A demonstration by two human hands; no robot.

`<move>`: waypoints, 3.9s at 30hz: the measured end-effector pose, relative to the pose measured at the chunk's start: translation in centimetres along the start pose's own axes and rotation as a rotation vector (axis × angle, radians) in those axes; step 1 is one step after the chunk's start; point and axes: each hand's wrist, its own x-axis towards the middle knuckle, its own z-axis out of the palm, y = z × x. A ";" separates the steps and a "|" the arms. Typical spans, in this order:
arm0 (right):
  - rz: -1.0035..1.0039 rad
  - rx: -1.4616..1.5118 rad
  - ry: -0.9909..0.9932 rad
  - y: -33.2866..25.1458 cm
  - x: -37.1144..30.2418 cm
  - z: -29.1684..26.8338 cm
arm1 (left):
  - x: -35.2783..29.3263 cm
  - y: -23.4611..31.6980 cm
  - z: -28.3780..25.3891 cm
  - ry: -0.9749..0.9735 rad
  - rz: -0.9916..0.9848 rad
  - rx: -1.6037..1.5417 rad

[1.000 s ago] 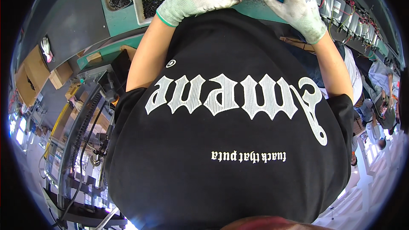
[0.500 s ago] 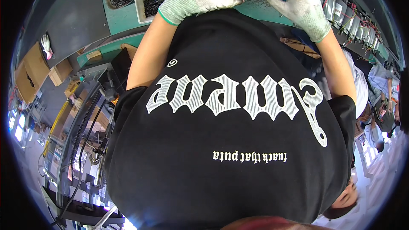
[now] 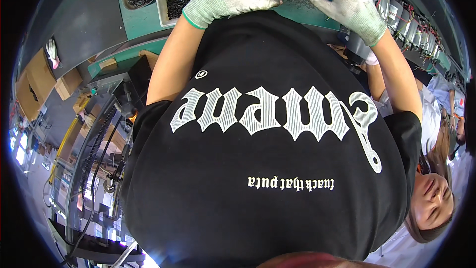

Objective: Manually assemble and inspect fan motor components on a factory assembly line.

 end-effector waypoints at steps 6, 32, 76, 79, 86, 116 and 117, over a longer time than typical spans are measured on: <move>0.173 -0.395 -0.466 -3.4 3.0 -1.9 | -0.2 -0.1 -0.3 -0.027 0.036 0.093; 0.424 -0.620 -0.638 -6.1 3.5 -1.0 | -0.7 0.3 0.1 -0.104 -0.307 -0.280; 0.259 -0.623 -0.733 -3.1 5.1 -3.2 | 0.9 1.1 -1.2 -0.021 -0.101 -0.092; 0.337 -0.483 -0.729 -2.9 6.5 -3.1 | 1.2 0.8 -1.8 -0.015 -0.117 -0.082; 0.453 -0.308 -0.482 1.0 2.4 -2.6 | 1.3 -0.6 -0.1 0.058 -0.211 -0.046; 1.156 0.132 0.403 -0.9 -3.2 -0.9 | 3.5 3.4 -1.5 -0.106 -0.220 0.007; 1.154 -0.078 0.280 -3.5 -0.5 -2.4 | 3.3 3.3 -1.4 -0.100 -0.192 0.024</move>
